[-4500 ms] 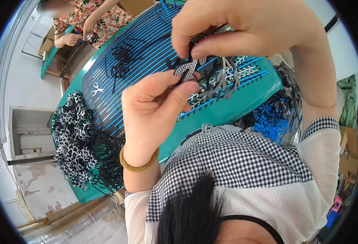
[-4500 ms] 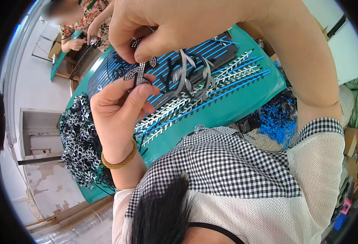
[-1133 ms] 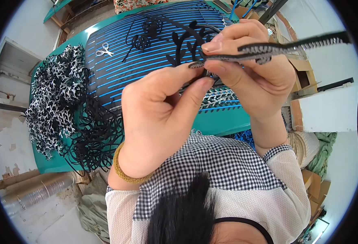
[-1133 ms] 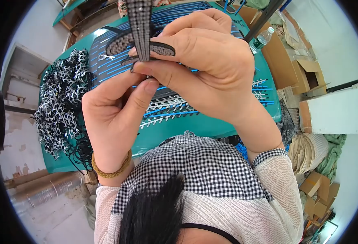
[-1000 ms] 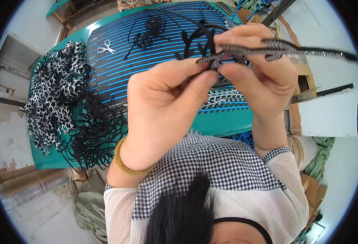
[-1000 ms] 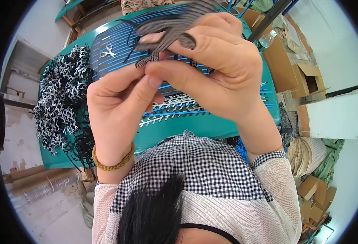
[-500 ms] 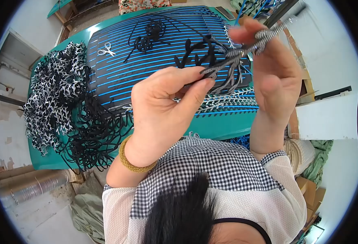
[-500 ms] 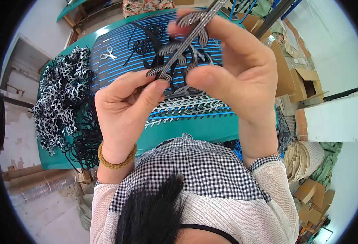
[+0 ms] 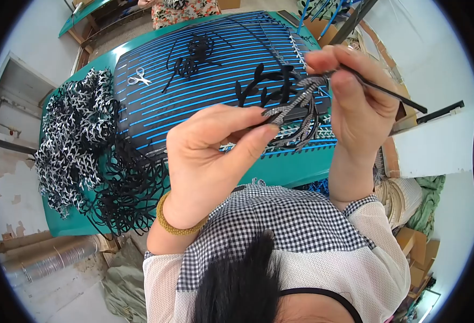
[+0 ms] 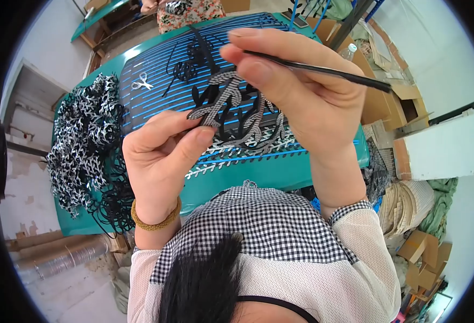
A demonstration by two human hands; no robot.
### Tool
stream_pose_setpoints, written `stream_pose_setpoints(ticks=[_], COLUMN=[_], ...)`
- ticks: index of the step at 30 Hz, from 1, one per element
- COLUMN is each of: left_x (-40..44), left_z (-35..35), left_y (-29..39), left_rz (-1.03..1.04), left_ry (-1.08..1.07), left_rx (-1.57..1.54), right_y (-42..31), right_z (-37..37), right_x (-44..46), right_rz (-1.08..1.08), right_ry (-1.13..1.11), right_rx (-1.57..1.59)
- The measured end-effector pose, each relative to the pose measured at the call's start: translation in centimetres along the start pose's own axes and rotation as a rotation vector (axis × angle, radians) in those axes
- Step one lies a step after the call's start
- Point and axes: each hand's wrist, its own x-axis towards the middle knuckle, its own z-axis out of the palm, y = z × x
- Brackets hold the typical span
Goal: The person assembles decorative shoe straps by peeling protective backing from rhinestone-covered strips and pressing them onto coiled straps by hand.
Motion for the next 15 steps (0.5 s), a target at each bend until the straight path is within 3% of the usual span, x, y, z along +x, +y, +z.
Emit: stream_pose_setpoints(ticks=[6,14,15], left_x=[-0.3,-0.3,-0.3], left_z=[-0.2,-0.7,-0.8], left_y=[0.2,0.2,0.1], left_rz=[-0.009,-0.013,-0.002], left_ry=[-0.042,-0.117,-0.126], left_rx=[-0.061,-0.035,-0.031], right_y=[1.2,0.4,0.5], right_z=[-0.8,0.5,0.7], right_x=[1.5,1.2,1.3], right_rz=[-0.057,0.258,0.207], right_ry=[-0.127,-0.052,-0.047], right_rx=[-0.063,0.107,0.097])
